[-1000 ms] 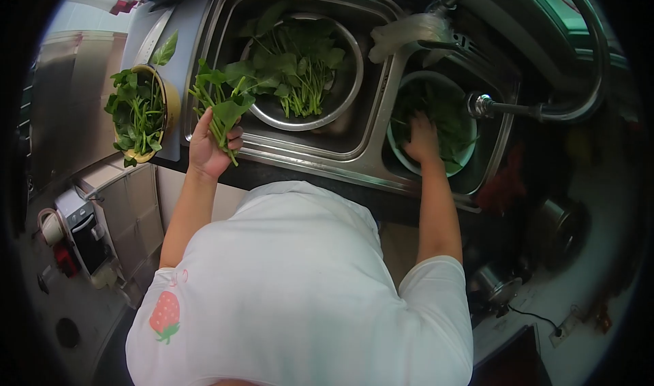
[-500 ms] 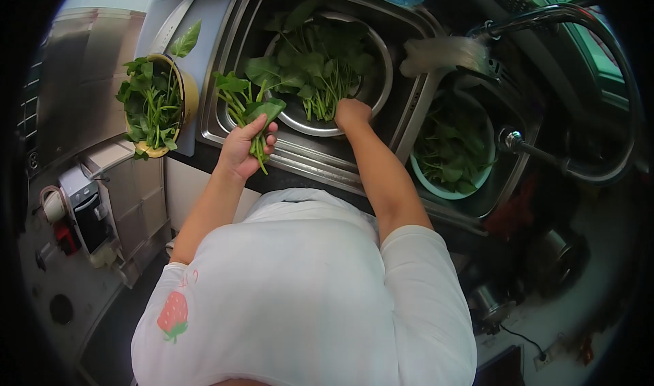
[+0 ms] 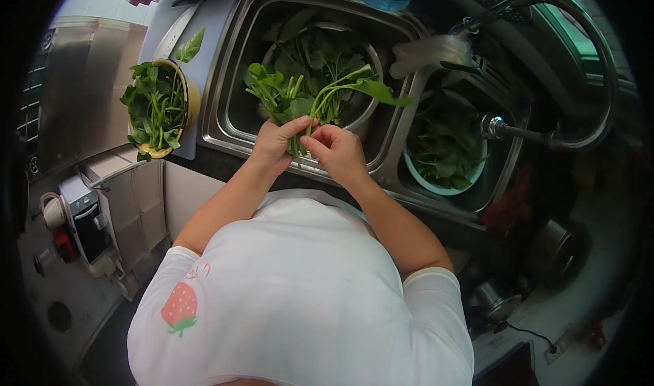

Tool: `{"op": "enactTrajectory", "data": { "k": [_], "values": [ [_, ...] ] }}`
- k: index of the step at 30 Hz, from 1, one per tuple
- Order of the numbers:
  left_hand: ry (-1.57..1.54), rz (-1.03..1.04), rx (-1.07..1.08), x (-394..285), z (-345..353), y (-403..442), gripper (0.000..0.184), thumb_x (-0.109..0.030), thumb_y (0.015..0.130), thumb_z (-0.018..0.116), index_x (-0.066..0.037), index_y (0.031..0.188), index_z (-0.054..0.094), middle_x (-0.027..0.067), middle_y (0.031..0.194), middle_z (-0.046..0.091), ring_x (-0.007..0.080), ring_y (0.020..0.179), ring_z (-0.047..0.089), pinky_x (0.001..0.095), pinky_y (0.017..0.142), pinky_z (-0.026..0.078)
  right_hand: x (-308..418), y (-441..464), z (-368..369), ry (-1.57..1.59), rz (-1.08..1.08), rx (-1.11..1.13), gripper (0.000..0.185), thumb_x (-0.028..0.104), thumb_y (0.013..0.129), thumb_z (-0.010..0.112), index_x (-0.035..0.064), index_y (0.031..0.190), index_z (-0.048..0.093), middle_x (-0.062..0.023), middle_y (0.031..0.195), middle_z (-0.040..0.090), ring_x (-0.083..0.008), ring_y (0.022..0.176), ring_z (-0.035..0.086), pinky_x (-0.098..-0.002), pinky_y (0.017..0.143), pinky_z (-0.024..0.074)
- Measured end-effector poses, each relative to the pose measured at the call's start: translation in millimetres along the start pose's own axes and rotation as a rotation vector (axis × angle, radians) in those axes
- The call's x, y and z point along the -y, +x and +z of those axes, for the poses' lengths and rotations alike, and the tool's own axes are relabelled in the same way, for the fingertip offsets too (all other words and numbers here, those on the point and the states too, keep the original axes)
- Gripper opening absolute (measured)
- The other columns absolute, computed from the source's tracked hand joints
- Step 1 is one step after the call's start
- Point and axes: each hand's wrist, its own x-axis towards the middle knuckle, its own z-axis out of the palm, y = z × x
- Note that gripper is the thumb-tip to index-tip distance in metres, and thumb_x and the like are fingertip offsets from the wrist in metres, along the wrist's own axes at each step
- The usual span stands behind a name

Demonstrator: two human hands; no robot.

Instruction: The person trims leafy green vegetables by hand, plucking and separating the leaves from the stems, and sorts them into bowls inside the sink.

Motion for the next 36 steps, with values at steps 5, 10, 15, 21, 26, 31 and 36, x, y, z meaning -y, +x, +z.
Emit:
{"op": "enactTrajectory", "data": {
  "k": [5, 10, 15, 21, 26, 31, 36],
  "values": [
    [-0.017, -0.043, 0.017, -17.8, -2.0, -19.1, 0.022, -0.005, 0.078, 0.066, 0.002, 0.096, 0.056, 0.0101, 0.083, 0.061, 0.0178, 0.068, 0.061, 0.0313, 0.064, 0.054, 26.9, 8.3, -25.4, -0.681, -0.674, -0.481, 0.015, 0.015, 0.074, 0.068, 0.0102, 0.088, 0.066, 0.0006, 0.069, 0.056, -0.0156, 0.058, 0.055, -0.0277, 0.050, 0.0442],
    [0.005, -0.101, 0.026, -21.1, -4.8, -32.8, 0.023, -0.007, 0.078, 0.066, 0.001, 0.097, 0.055, 0.0100, 0.083, 0.060, 0.0170, 0.067, 0.060, 0.0324, 0.064, 0.054, 30.3, 25.0, -39.9, -1.125, -1.009, -0.532, 0.023, 0.011, 0.068, 0.064, 0.0142, 0.091, 0.067, 0.0027, 0.077, 0.054, -0.0149, 0.071, 0.054, -0.0273, 0.052, 0.0441],
    [-0.031, -0.106, 0.038, -19.0, -11.1, -37.1, 0.020, -0.006, 0.079, 0.065, -0.001, 0.095, 0.055, 0.0093, 0.081, 0.060, 0.0144, 0.067, 0.059, 0.0312, 0.063, 0.054, 33.5, 24.1, -40.9, -1.132, -1.116, -0.495, 0.026, 0.010, 0.067, 0.063, 0.0128, 0.092, 0.067, 0.0028, 0.078, 0.054, -0.0143, 0.070, 0.053, -0.0262, 0.055, 0.0439],
    [-0.017, -0.115, 0.023, -18.1, -17.5, -32.4, 0.014, -0.005, 0.080, 0.063, -0.002, 0.093, 0.056, 0.0076, 0.079, 0.061, 0.0114, 0.063, 0.059, 0.0293, 0.063, 0.054, 18.8, 22.6, -41.3, -0.556, -0.676, -0.274, 0.012, 0.011, 0.072, 0.063, 0.0095, 0.084, 0.065, -0.0003, 0.076, 0.054, -0.0181, 0.069, 0.054, -0.0278, 0.061, 0.0442],
    [0.057, -0.100, -0.016, -19.8, -15.7, -32.1, 0.014, -0.003, 0.080, 0.062, 0.000, 0.092, 0.056, 0.0091, 0.078, 0.061, 0.0123, 0.062, 0.058, 0.0283, 0.059, 0.052, 24.3, 31.7, -53.6, -0.386, -0.819, -0.527, 0.006, 0.015, 0.077, 0.061, 0.0095, 0.080, 0.062, -0.0007, 0.073, 0.055, -0.0175, 0.069, 0.056, -0.0344, 0.062, 0.0442],
    [0.254, -0.069, -0.030, -23.0, -4.5, -32.4, 0.015, 0.001, 0.074, 0.062, 0.003, 0.087, 0.056, 0.0103, 0.073, 0.060, 0.0149, 0.058, 0.056, 0.0273, 0.054, 0.047, 42.2, 18.9, -39.0, -1.033, -1.085, -0.181, 0.012, 0.015, 0.073, 0.059, 0.0102, 0.083, 0.062, 0.0011, 0.071, 0.053, -0.0159, 0.064, 0.055, -0.0279, 0.054, 0.0437],
    [0.424, 0.004, 0.035, -15.8, -8.0, -27.8, 0.013, 0.004, 0.073, 0.062, 0.004, 0.085, 0.057, 0.0101, 0.071, 0.061, 0.0152, 0.057, 0.055, 0.0260, 0.052, 0.044, 29.5, 17.8, -40.5, -1.205, -1.091, -0.014, 0.002, 0.015, 0.068, 0.058, 0.0134, 0.067, 0.059, 0.0027, 0.069, 0.050, -0.0131, 0.069, 0.055, -0.0261, 0.051, 0.0441]
  ]
}}
